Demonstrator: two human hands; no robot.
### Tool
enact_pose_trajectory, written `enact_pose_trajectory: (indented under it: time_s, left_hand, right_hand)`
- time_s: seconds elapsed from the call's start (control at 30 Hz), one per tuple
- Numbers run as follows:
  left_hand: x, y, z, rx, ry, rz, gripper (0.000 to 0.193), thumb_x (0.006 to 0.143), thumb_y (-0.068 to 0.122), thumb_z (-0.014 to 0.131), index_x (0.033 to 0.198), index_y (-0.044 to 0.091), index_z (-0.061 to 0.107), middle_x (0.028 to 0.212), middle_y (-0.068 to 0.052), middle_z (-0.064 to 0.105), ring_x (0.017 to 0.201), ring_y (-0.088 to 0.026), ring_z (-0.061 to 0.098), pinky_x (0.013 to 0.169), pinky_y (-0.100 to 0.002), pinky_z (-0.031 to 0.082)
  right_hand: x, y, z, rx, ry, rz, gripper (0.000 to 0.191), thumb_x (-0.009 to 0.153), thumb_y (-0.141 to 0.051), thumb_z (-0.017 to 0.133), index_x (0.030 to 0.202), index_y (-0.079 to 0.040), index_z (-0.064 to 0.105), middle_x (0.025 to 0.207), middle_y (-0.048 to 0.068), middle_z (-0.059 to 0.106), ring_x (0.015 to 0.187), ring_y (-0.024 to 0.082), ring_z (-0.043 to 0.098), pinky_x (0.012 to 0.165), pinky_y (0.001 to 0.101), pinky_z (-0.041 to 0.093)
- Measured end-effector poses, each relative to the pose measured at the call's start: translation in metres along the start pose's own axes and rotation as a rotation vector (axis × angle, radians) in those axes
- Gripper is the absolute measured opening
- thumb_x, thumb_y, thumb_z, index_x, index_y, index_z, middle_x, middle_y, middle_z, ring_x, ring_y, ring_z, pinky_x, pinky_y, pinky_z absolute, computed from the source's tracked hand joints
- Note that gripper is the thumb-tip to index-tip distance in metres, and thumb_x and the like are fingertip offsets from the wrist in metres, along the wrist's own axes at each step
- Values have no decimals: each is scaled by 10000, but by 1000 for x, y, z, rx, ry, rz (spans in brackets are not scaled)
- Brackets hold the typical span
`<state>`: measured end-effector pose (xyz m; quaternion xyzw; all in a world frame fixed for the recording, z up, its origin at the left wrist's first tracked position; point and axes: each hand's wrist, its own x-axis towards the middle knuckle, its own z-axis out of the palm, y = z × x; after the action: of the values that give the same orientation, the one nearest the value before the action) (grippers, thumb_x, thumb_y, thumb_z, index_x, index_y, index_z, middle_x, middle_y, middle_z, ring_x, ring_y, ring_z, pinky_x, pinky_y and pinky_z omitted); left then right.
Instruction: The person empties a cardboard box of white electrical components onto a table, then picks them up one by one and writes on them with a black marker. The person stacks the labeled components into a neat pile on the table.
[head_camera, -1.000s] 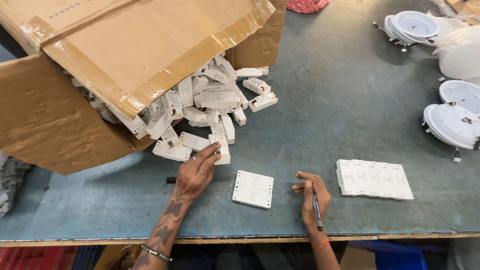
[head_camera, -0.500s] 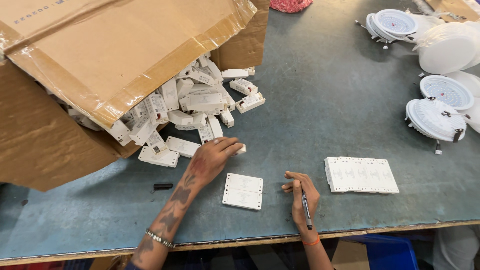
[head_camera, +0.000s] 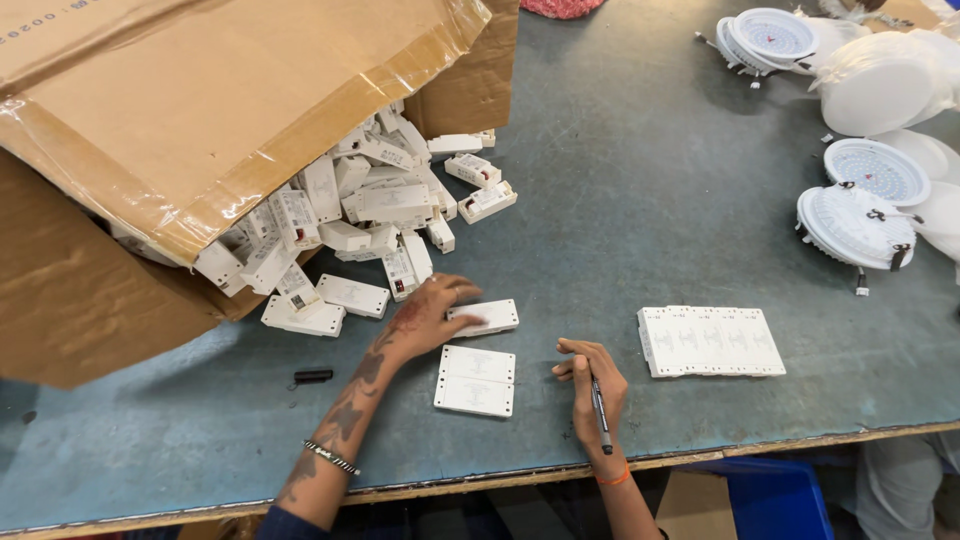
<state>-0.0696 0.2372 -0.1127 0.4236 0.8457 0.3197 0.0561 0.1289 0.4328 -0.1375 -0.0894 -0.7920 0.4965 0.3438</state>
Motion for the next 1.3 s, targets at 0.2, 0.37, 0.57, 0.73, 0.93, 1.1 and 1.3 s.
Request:
enact_pose_trajectory:
  time_s: [0.2, 0.37, 0.57, 0.73, 0.93, 1.1, 1.3]
  left_hand:
    - [-14, -6, 4, -179, -122, 14, 374, 857, 285, 736, 1218, 184, 741, 1244, -47, 712, 1142, -232, 657, 971, -364, 557]
    - [-20, -9, 6, -117, -139, 23, 363, 947, 292, 673, 1288, 172, 707, 1337, -71, 680, 1272, -254, 595, 1066, -388, 490]
    - [-54, 9, 10, 45, -36, 144, 1067, 700, 641, 801, 1538, 131, 382, 1564, -168, 350, 1481, -355, 285, 1185, -577, 186]
    - [-68, 41, 34, 219, -90, 154, 1196, 689, 813, 711, 1581, 123, 314, 1583, -199, 282, 1516, -402, 166, 1212, -662, 64]
    - [-68, 43, 57, 147, -96, 189, 1102, 756, 763, 699, 1594, 143, 339, 1586, -197, 317, 1524, -394, 216, 1221, -654, 73]
    - [-49, 7, 6, 294, 313, 204, 722, 959, 406, 703, 1590, 153, 461, 1620, -162, 471, 1531, -331, 361, 1268, -513, 204]
    - [-38, -48, -115, 584, 586, -393, 483, 953, 333, 724, 1327, 45, 624, 1282, -161, 650, 1181, -327, 611, 1035, -453, 476]
  right_hand:
    - [0, 0, 1, -3, 13, -12, 355, 1080, -248, 491, 1132, 14, 724, 1040, 138, 742, 771, 160, 743, 666, 276, 608]
    - [0, 0, 1, -16, 8, -9, 359, 1080, -255, 487, 1129, 11, 725, 1040, 139, 740, 771, 160, 744, 666, 277, 611]
    - [-1, 1, 1, -20, 5, -18, 362, 1082, -258, 486, 1126, 10, 725, 1040, 139, 740, 768, 163, 739, 671, 281, 608]
    - [-2, 0, 0, -12, 1, -26, 364, 1089, -252, 484, 1133, 30, 709, 1047, 151, 728, 782, 174, 729, 681, 284, 597]
    - [-2, 1, -1, -9, 26, -14, 380, 1096, -260, 476, 1150, 42, 699, 1053, 155, 724, 789, 173, 725, 688, 285, 591]
    - [1, 5, 0, 26, 41, 26, 395, 1092, -270, 474, 1152, 48, 700, 1042, 162, 722, 776, 178, 723, 677, 290, 592]
    - [0, 8, 1, -4, 29, 14, 397, 1087, -273, 474, 1134, 47, 704, 1036, 165, 731, 765, 181, 732, 663, 292, 601]
